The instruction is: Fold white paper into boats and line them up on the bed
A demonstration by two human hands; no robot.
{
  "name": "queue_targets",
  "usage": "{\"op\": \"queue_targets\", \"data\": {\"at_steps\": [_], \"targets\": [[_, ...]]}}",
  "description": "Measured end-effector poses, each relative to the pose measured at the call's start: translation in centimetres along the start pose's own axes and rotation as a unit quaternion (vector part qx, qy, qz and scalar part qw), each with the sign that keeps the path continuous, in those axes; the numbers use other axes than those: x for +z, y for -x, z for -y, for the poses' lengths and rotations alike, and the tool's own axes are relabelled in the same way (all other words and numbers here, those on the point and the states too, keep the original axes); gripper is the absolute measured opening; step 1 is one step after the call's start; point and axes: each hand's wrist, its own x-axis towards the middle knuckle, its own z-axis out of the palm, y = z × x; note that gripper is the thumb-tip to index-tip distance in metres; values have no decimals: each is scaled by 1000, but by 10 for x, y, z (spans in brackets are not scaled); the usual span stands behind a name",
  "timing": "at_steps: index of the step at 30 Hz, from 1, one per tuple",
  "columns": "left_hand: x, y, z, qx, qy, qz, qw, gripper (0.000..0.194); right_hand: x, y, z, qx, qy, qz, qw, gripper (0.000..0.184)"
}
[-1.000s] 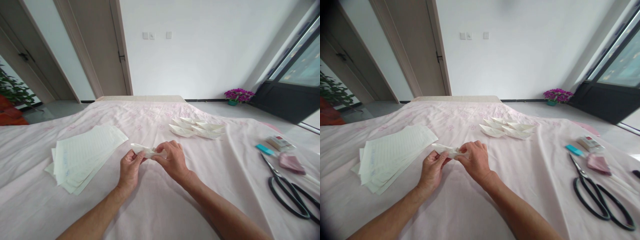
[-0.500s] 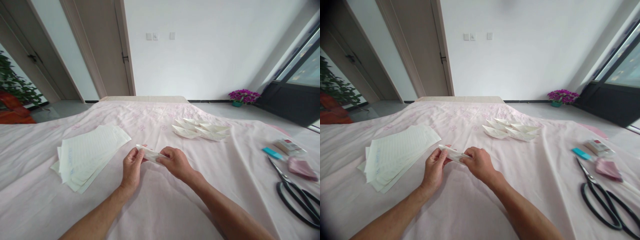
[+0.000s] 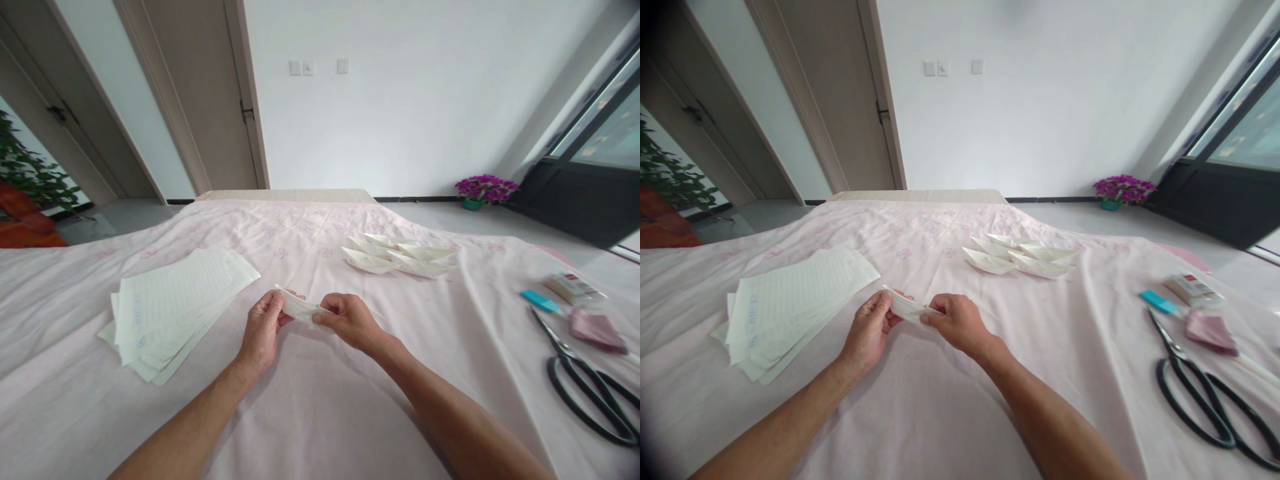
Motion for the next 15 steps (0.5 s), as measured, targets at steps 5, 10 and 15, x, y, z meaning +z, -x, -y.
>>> {"op": "queue_targets", "data": {"at_steps": [5,10,15], "targets": [[-2,0,3,-41,-67,32,996,34,2,-1,-2,10,-10,8,1000,18],[-2,-3,4,-48,-88,-6,995,39,7,-6,-17,41,-66,65,995,28],[-4,-10,6,-67,-143,-10,987,42,6,-6,-20,39,21,66,997,31]]}}
